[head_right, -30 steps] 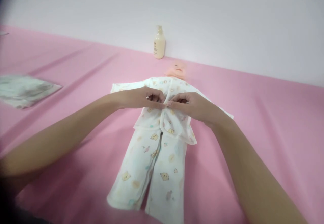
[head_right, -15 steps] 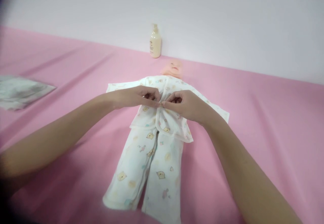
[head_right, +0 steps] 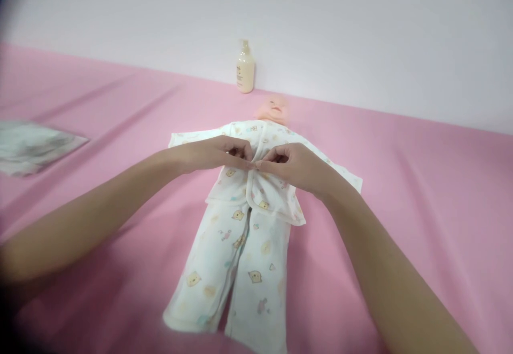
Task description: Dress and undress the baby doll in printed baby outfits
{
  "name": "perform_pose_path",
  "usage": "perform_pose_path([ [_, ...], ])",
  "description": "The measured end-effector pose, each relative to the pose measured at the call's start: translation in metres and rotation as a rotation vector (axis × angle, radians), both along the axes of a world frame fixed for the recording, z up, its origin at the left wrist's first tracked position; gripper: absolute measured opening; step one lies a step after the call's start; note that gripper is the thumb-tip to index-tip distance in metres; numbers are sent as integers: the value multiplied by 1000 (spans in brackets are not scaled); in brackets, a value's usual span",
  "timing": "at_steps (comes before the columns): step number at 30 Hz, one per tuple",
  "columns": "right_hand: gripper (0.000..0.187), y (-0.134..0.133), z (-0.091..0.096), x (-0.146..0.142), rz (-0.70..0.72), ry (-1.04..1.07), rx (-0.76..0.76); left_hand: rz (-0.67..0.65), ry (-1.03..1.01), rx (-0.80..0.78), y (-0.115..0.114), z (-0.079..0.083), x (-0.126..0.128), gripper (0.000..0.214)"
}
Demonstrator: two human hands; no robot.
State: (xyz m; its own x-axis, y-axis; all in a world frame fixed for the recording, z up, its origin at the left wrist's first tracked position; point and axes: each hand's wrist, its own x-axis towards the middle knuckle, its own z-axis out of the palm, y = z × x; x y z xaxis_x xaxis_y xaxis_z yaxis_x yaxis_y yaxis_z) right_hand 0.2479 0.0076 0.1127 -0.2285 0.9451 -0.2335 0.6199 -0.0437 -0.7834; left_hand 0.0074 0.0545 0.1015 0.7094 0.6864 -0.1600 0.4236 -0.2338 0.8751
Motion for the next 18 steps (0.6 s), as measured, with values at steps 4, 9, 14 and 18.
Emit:
perform_pose_path([
  [4, 28, -1, 6, 2, 33, 13, -19, 0, 13, 9, 0, 1, 0, 26],
  [9, 33, -1, 7, 5, 56, 52, -36, 7, 32, 25, -2, 2, 1, 25],
  [14, 37, 1, 5, 7, 63, 58, -46, 9, 48, 35, -3, 2, 1, 28],
  [18, 39, 2, 3, 7, 70, 54, -28, 1, 40, 36, -4, 4, 1, 31],
])
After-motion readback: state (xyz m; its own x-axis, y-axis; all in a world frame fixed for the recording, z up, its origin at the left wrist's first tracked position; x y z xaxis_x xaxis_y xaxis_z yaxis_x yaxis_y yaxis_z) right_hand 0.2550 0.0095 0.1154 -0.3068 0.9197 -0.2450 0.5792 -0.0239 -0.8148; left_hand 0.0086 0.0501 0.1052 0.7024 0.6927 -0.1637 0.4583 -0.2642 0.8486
